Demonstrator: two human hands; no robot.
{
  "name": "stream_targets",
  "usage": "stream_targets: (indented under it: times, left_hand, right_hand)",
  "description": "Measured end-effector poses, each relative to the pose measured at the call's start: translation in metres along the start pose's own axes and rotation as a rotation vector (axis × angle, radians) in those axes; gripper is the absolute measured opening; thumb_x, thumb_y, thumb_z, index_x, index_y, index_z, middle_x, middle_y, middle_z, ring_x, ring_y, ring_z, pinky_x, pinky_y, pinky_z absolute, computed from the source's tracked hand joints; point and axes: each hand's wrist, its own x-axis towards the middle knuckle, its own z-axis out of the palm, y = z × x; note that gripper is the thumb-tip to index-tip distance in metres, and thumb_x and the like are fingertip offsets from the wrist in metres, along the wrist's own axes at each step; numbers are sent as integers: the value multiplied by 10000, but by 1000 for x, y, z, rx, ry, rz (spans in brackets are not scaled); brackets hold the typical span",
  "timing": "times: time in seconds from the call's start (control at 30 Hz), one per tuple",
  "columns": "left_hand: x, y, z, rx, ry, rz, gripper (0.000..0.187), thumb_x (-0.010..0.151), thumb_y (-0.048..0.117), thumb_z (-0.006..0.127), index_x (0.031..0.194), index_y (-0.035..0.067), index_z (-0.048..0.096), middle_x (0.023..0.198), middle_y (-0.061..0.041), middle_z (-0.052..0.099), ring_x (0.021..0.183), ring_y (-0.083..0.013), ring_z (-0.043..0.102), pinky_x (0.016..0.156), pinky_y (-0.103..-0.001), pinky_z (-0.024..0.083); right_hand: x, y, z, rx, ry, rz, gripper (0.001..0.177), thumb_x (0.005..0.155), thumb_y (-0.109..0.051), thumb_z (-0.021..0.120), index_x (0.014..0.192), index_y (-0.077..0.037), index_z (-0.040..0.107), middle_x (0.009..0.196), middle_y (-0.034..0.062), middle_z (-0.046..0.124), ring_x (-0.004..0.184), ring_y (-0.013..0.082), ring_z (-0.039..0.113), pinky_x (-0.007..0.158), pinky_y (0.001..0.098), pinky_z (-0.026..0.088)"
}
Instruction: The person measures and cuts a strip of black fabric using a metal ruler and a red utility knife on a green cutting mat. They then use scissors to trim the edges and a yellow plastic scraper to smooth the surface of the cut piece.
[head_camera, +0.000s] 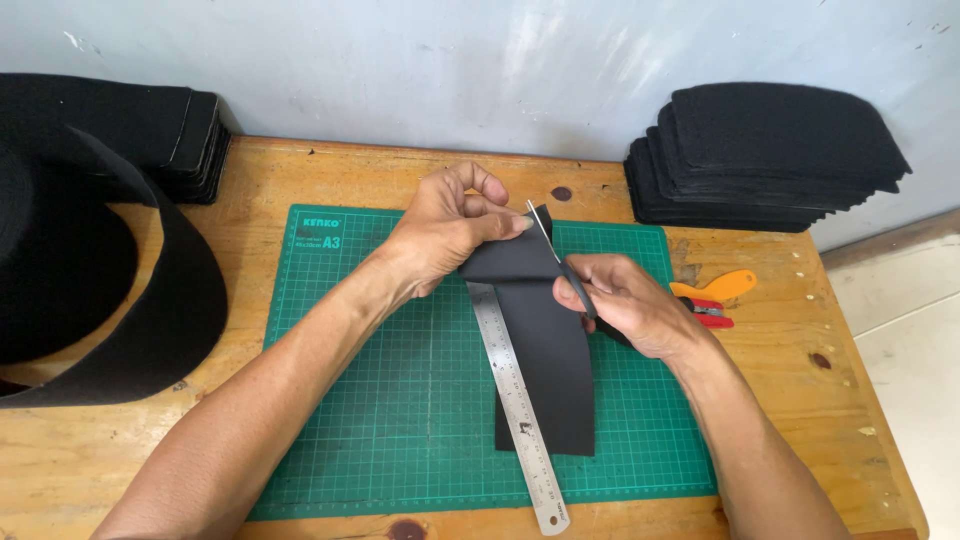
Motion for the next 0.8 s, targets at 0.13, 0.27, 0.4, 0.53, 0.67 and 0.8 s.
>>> stream_targets:
  times: [0.13, 0.27, 0.4, 0.53, 0.67, 0.8]
  left_hand:
    - [1, -2, -1, 2, 3, 5, 335, 787, -45, 792, 1022, 1, 558, 867, -214, 772, 677, -213, 768, 554, -279, 653]
    - [-1, 0, 1, -31, 11, 9, 328, 798, -51, 778, 1024, 12, 550, 873, -206, 770, 679, -207, 763, 563, -272, 652]
    - [-3, 0, 3, -60, 14, 46, 322, 809, -58, 772, 1018, 23, 542, 873, -196, 766, 688, -204, 762, 578, -271, 655]
    - [0, -6, 2, -72, 3, 67, 324, 816, -61, 774, 1022, 28, 540, 875, -198, 767, 691, -213, 767, 581, -281, 661]
    - [-1, -7, 2, -75, -1, 72, 316, 829, -64, 766, 1026, 34, 540, 881, -196, 767, 698, -210, 767, 589, -278, 663]
    - [4, -19, -5, -82, -4, 49, 320, 827, -58, 770, 1021, 39, 534, 871, -186, 766, 683, -200, 760, 577, -271, 656]
  right_hand:
    - [2, 3, 0, -25, 9, 0, 428, 866, -421, 748, 687, -52, 628, 609, 41, 506, 623, 186, 542, 498, 314, 491]
    - [3, 5, 0, 22, 21, 12, 426, 904, -414, 735, 694, -57, 636, 597, 40, 519, 600, 181, 545, 494, 300, 479]
    - [5, 16, 0, 110, 19, 12, 394, 955, -381, 707, 712, -78, 647, 598, 32, 531, 585, 170, 556, 493, 286, 479]
    - [5, 19, -1, 116, 13, 7, 387, 958, -370, 704, 715, -74, 648, 606, 38, 540, 586, 173, 560, 494, 291, 481]
    - [7, 23, -1, 129, 19, -3, 389, 960, -383, 702, 718, -84, 644, 605, 29, 534, 577, 163, 555, 492, 287, 482]
    - [9, 40, -10, 155, 14, 2, 391, 939, -430, 696, 732, -105, 634, 628, 10, 528, 592, 163, 561, 501, 286, 488]
